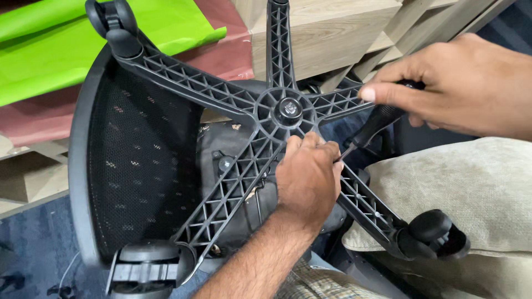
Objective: The person uses a screwdriver to tighten a screw on the base of an office chair. The chair is upside down on the floor, and the person holds the base steady with one hand while turning the screwdriver with the other.
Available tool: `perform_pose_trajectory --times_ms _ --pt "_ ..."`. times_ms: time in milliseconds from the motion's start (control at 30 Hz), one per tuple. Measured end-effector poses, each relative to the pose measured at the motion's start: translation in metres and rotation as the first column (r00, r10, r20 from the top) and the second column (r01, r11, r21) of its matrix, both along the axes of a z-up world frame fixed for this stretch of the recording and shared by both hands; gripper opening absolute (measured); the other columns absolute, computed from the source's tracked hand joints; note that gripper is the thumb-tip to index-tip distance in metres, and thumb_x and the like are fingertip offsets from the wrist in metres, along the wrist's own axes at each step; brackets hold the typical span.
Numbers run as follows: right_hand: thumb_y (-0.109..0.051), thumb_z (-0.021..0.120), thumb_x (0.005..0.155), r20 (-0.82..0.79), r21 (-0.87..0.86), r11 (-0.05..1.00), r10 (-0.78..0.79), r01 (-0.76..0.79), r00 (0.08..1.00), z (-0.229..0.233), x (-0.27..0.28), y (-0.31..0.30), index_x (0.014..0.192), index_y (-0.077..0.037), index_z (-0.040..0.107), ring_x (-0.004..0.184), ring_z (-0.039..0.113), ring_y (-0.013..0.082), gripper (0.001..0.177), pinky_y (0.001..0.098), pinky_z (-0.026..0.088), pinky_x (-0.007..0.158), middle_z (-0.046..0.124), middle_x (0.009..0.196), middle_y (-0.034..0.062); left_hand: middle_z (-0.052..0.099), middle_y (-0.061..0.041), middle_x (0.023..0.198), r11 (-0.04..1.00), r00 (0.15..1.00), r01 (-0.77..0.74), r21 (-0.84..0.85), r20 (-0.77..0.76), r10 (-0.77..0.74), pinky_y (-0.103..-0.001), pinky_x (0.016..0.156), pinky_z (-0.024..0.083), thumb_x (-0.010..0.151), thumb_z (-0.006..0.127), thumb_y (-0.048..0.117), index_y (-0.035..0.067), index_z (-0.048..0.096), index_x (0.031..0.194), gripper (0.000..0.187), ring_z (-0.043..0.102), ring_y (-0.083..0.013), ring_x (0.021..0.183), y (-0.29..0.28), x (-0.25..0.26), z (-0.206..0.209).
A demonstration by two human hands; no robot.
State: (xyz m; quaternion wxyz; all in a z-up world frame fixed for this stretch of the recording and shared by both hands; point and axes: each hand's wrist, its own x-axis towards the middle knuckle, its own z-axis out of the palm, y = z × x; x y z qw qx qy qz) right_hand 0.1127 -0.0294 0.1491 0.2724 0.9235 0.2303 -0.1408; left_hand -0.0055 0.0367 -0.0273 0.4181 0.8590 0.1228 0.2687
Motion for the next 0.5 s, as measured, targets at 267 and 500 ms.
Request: perform_pose_trajectory --times_ms 267,500 --pt "-0.056 0.054 0.1 -0.048 0.166 0.94 0.309 -0.297 0.95 -0.002 0.017 -0.006 0.152 -0.033 0.053 0.082 0.078 0.0207 0.058 0.0336 0.064 0.069 0.08 0.102 0.0108 0.069 -0.006 0.102 1.0 0.998 -0.027 0.011 -0.049 0.027 -0.04 0.082 0.053 0.077 0.081 0.016 0.012 0.076 0.09 0.015 0.061 -0.0286 0.099 -0.006 0.003 -0.002" --pt "-0.063 0.052 0.096 -0.102 0.372 0.616 0.771 -0.695 0.629 0.006 0.028 -0.015 0.143 -0.037 0.065 0.084 0.079 0.015 0.055 0.0338 0.064 0.067 0.078 0.11 -0.0012 0.07 -0.005 0.102 0.997 0.995 -0.071 -0.007 -0.066 0.07 -0.04 0.083 0.053 0.078 0.081 0.017 0.012 0.076 0.091 0.015 0.061 -0.028 0.099 -0.013 0.003 -0.001"
